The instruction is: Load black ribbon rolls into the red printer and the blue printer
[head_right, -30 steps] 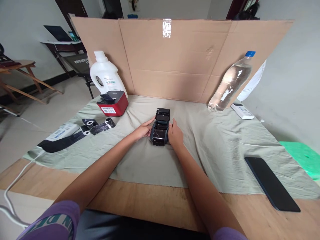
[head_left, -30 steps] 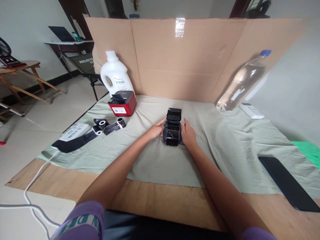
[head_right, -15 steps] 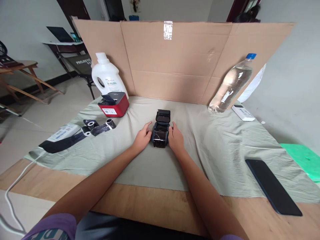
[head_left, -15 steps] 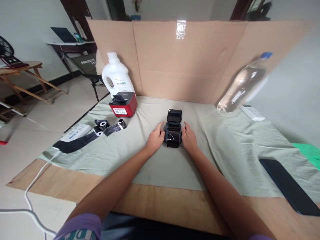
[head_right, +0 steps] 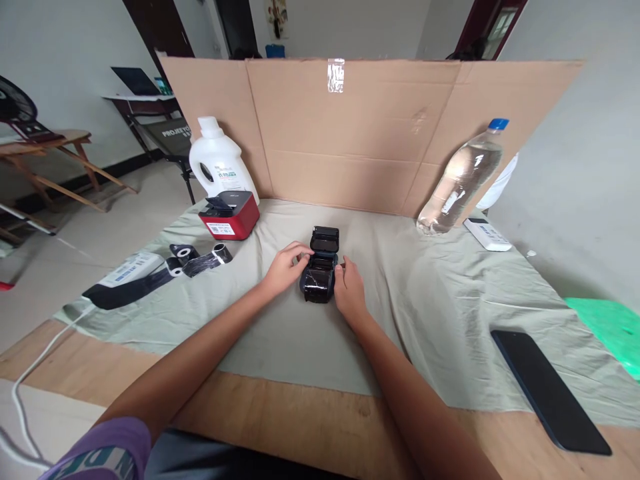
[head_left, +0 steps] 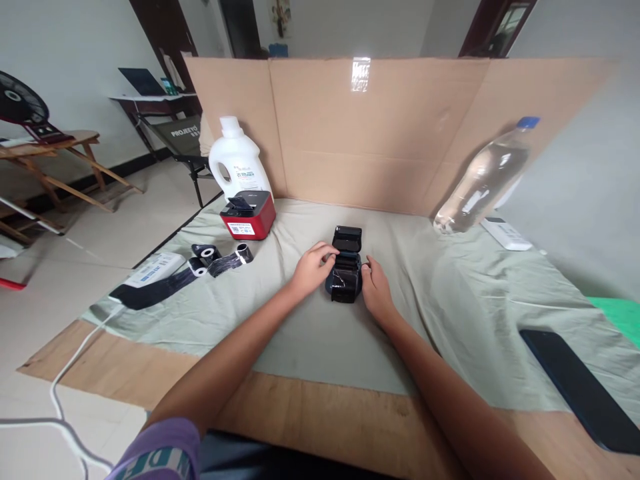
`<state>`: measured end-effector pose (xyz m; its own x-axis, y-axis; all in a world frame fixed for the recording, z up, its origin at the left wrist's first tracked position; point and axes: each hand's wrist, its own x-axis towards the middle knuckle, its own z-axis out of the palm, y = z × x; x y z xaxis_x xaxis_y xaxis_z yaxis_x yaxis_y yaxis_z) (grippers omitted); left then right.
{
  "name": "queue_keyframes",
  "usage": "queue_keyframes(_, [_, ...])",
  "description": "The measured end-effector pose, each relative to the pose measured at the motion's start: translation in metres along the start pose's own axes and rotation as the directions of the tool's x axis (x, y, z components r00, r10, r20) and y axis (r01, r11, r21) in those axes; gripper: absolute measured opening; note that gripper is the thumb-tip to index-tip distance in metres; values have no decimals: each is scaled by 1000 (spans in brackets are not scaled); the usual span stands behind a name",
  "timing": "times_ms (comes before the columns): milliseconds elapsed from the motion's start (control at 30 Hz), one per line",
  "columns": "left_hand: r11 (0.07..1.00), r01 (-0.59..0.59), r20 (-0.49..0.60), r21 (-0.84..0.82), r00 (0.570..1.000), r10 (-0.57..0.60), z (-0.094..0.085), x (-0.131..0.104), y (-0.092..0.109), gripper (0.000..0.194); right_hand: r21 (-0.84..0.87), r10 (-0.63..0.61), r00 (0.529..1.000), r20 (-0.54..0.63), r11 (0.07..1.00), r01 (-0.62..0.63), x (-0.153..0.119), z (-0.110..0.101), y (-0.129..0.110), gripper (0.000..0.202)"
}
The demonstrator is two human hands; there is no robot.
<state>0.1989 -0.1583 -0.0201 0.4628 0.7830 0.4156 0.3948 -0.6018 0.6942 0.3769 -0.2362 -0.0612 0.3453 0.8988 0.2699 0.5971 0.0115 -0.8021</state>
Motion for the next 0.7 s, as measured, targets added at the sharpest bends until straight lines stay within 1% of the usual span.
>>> queue_keyframes(33, [999, -18, 92, 50, 996, 13, -4, 13, 4, 26, 6, 5, 1000, 0, 1000, -5, 0, 0, 0, 58])
queue_keyframes(67, [993, -30, 202, 111, 979, 7, -7, 26, 9, 23, 11, 11, 1000, 0, 1000, -11, 1, 0, 0, 59])
queue_keyframes(100, [984, -48, 308, 174, 951, -8, -8, 38, 14, 21, 16, 18, 1000, -1, 1000, -18, 1, -1, 1, 59])
queue_keyframes(167, [961, -62, 441, 270, 895, -66, -7, 59, 27, 23, 29, 34, 999, 1, 999, -34, 2, -1, 2, 59])
queue_keyframes(233, [947, -20, 490, 320, 859, -148, -2, 73, 39, 28, 39, 40, 999, 8, 998, -40, 2, -1, 3, 60])
queue_keyframes(300, [940, 23, 495, 339, 846, -199, 2, 79, 47, 29, 44, 30, 999, 11, 999, -31, 2, -2, 3, 61])
queue_keyframes(333, [942, 28, 489, 333, 849, -198, 2, 79, 49, 29, 46, 24, 1000, 9, 999, -24, 2, -2, 3, 62])
queue_keyframes(400, [955, 15, 464, 295, 872, -157, -3, 76, 50, 30, 51, 18, 1000, 2, 999, -18, 1, -2, 2, 62])
queue_keyframes(467, [978, 12, 411, 207, 906, -98, -17, 70, 45, 32, 51, 16, 1000, -1, 999, -16, 2, -2, 3, 63])
queue_keyframes(500, [989, 29, 365, 142, 928, -79, -26, 65, 42, 34, 51, 16, 1000, -1, 999, -16, 2, -1, 4, 64])
queue_keyframes(567, [995, 98, 232, -27, 969, -89, -46, 52, 34, 42, 48, 12, 1000, 1, 999, -12, 4, 0, 6, 65])
queue_keyframes(600, [983, 132, 153, -126, 982, -112, -57, 43, 29, 47, 48, 7, 1000, -1, 999, -7, 4, 0, 7, 66])
queue_keyframes(633, [963, 157, 73, -219, 987, -144, -68, 32, 24, 51, 48, 4, 1000, -7, 999, -4, 5, 1, 8, 66])
queue_keyframes(700, [922, 186, -77, -339, 972, -224, -91, 4, 12, 56, 40, 2, 1000, -21, 999, -1, 5, 1, 9, 66])
